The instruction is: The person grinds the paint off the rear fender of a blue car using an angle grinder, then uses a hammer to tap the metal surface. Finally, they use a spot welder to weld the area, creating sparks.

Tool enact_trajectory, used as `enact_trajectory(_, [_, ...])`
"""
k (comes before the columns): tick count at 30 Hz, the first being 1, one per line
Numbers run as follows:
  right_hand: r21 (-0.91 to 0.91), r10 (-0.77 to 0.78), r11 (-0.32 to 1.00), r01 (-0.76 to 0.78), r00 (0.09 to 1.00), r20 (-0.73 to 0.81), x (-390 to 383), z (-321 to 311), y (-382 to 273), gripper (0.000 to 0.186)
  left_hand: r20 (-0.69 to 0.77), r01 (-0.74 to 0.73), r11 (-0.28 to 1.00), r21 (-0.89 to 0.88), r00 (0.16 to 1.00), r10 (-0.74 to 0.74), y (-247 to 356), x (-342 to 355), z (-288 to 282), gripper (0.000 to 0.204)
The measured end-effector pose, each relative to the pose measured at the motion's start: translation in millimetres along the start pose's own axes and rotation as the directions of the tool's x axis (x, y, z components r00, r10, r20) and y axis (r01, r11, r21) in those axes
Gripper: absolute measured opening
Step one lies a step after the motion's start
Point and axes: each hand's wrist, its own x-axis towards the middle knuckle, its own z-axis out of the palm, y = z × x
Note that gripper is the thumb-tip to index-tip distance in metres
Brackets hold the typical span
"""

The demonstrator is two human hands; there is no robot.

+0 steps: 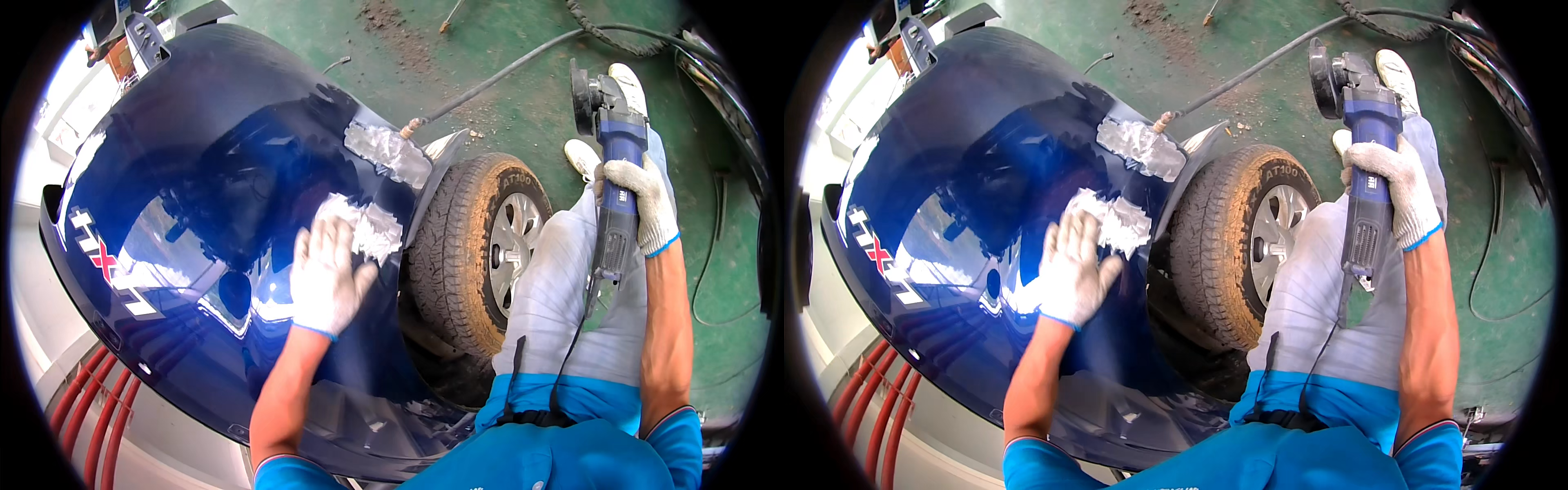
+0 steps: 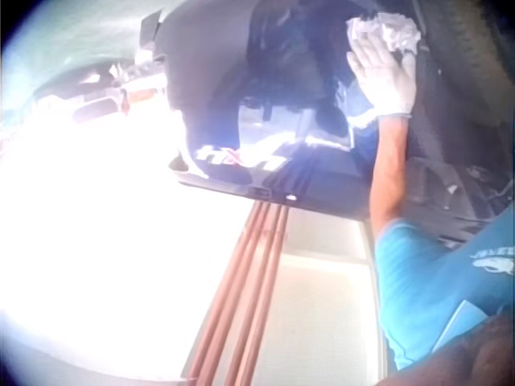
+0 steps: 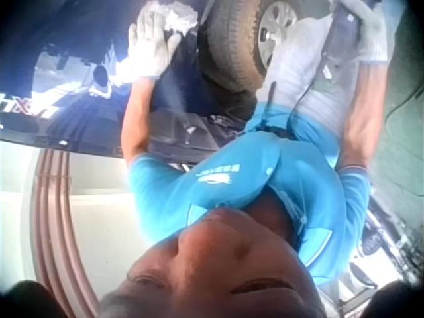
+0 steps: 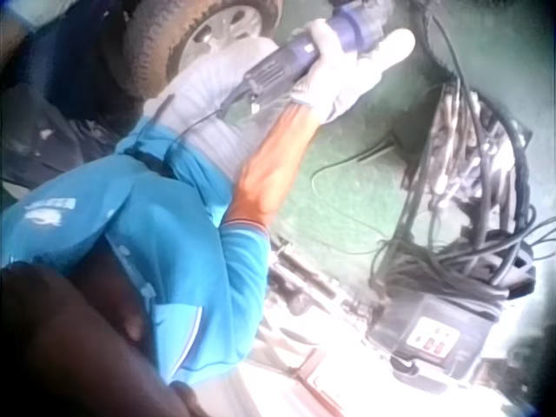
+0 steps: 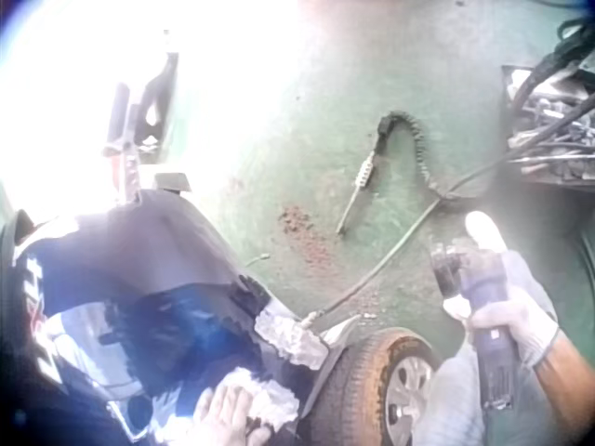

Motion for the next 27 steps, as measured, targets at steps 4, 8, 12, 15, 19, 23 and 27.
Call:
enact_trajectory(4, [-0.031,-0.009,0.999,0.010,0.999,0.042,-3,11,-1,0.042,-0.139,0.107,0.988,0.112,0.986,-0.091,-28,46,20,0.080])
enact_trajectory(8, [-0.054,-0.010,0.998,0.013,0.998,0.062,-9,15,-2,0.040,-0.106,0.104,0.990,0.094,0.990,-0.094,8,26,21,0.085])
enact_trajectory(12, [-0.039,0.009,0.999,-0.005,0.995,0.101,-13,14,0,0.038,-0.076,0.049,0.999,0.000,0.996,-0.049,32,-4,29,0.092])
enact_trajectory(15, [-0.039,0.001,0.999,0.004,0.992,0.127,-18,12,0,0.034,-0.148,0.082,0.997,-0.002,0.986,-0.081,20,16,21,0.085])
enact_trajectory(19, [-0.098,-0.001,0.995,0.016,0.989,0.147,-29,17,-4,0.034,-0.252,0.257,0.966,0.039,0.938,-0.240,-9,56,41,0.080])
enact_trajectory(23, [-0.135,-0.052,0.989,0.055,0.998,0.025,-45,23,-10,0.031,-0.247,0.310,0.950,0.023,0.923,-0.295,-6,61,33,0.081])
enact_trajectory(27, [-0.083,-0.112,0.989,0.119,0.990,0.085,-51,14,-5,0.031,-0.288,0.251,0.967,-0.047,0.923,-0.254,6,31,37,0.078])
